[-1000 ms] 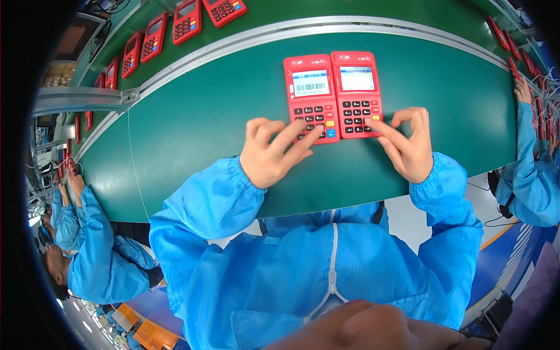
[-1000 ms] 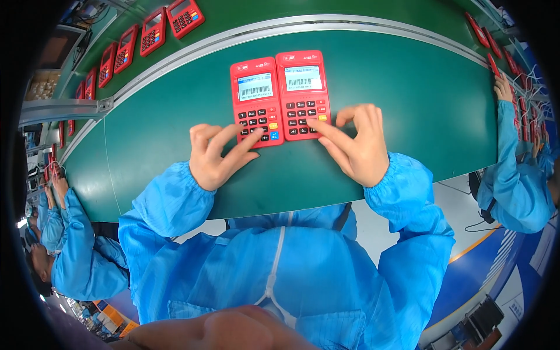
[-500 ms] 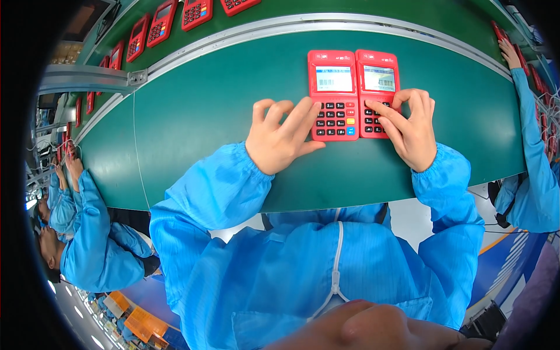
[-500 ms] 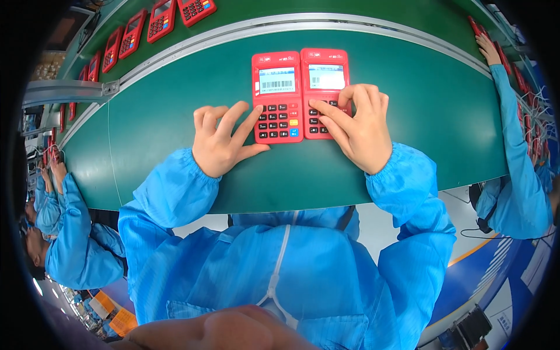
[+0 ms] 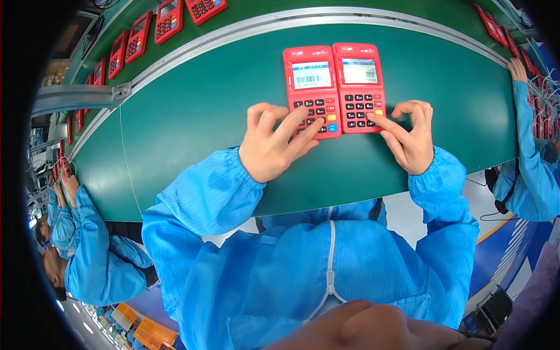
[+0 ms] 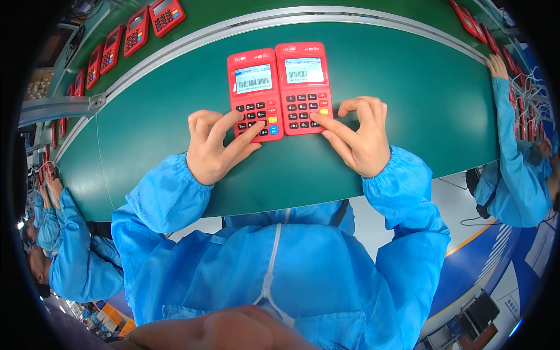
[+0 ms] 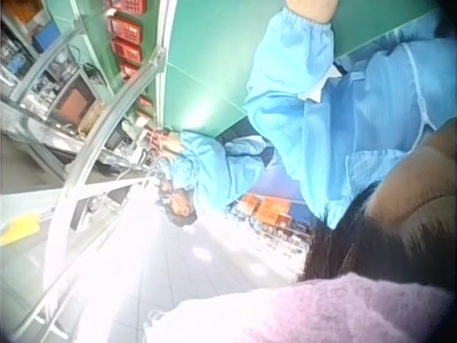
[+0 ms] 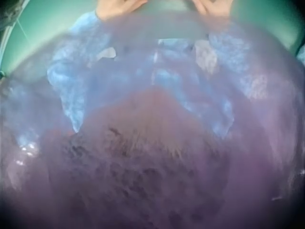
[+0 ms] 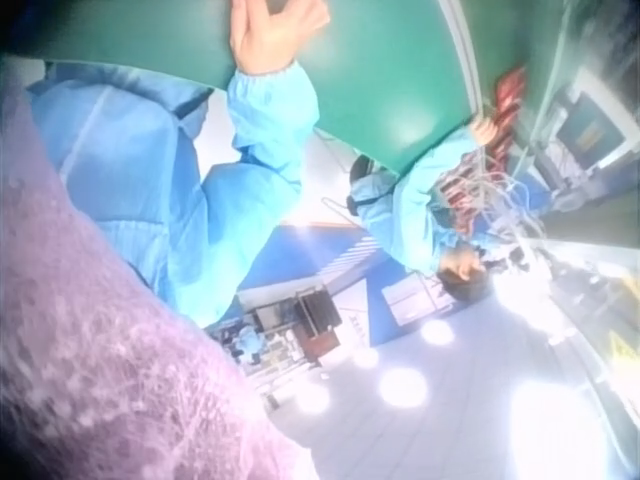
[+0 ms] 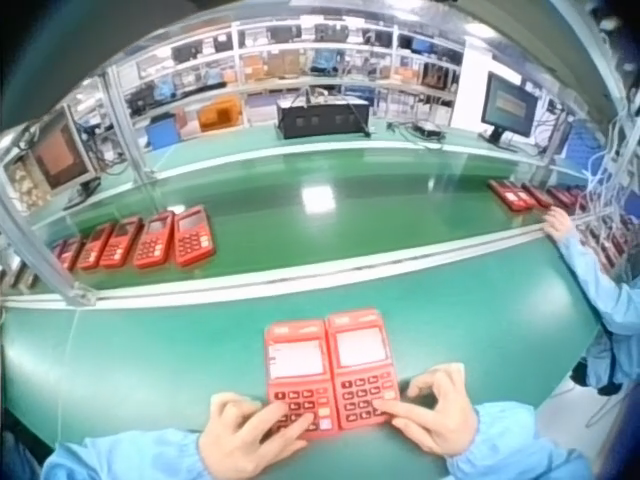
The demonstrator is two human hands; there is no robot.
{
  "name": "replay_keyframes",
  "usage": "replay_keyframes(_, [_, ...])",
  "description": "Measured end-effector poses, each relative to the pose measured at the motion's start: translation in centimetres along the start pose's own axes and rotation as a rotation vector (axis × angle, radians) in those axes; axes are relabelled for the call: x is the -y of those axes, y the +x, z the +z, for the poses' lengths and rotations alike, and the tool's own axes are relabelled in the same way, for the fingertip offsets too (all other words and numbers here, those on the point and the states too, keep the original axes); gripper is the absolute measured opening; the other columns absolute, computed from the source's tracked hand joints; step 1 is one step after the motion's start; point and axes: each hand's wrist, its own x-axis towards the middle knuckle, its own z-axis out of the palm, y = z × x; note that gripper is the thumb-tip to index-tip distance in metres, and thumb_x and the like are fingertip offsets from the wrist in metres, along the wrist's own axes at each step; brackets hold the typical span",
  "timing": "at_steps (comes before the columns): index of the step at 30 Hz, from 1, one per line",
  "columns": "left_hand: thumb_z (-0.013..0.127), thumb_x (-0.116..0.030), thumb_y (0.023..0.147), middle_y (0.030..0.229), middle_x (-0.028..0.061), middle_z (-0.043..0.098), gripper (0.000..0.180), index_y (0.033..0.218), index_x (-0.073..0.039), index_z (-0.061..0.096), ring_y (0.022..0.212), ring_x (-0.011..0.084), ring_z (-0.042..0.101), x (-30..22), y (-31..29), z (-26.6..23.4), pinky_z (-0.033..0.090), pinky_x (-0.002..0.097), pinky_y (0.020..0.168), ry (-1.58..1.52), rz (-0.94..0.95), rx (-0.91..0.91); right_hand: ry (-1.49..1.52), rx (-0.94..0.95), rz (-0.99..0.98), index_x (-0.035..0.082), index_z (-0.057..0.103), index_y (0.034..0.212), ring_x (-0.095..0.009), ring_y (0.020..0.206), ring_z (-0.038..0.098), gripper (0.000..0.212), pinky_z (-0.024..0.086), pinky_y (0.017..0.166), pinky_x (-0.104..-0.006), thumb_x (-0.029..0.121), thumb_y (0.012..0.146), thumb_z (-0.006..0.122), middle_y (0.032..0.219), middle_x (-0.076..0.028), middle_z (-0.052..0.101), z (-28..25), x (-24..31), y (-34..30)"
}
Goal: The person tests or configures handheld electronic devices on an assembly line by hand.
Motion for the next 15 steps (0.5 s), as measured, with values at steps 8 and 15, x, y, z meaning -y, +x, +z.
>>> replay_keyframes(8, [0.072, -0.027, 0.069, 0.109, 0.0070, 0.047, 0.046, 0.112, -0.013, 0.059, 0.091, 0.0229, 0.044, 0.5, -0.2, 0.5, 0.036, 0.0394, 0.081, -0.026, 0.000, 0.004, 0.066, 0.001, 0.032, 0.017, 0.064, 0.109, -0.023, 0.091, 0.040, 0.031, 0.039, 0.079, -0.0336, 0.011, 0.079, 0.063, 0.090, -0.008, 0.043, 0.1, -0.1, 0.1])
replay_keyframes(15, [0.076, -0.040, 0.059, 0.115, 0.0073, 0.042, 0.068, 0.119, -0.016, 0.055, 0.096, 0.0248, 0.040, 1.5, 0.5, 0.8, 0.035, 0.0419, 0.084, 0.017, -0.051, 0.052, 0.031, -0.058, 0.087, 0.018, 0.062, 0.112, -0.023, 0.092, 0.039, 0.032, 0.037, 0.078, -0.0345, 0.013, 0.080, 0.062, 0.094, -0.009, 0.043, 0.5, -0.2, 1.3])
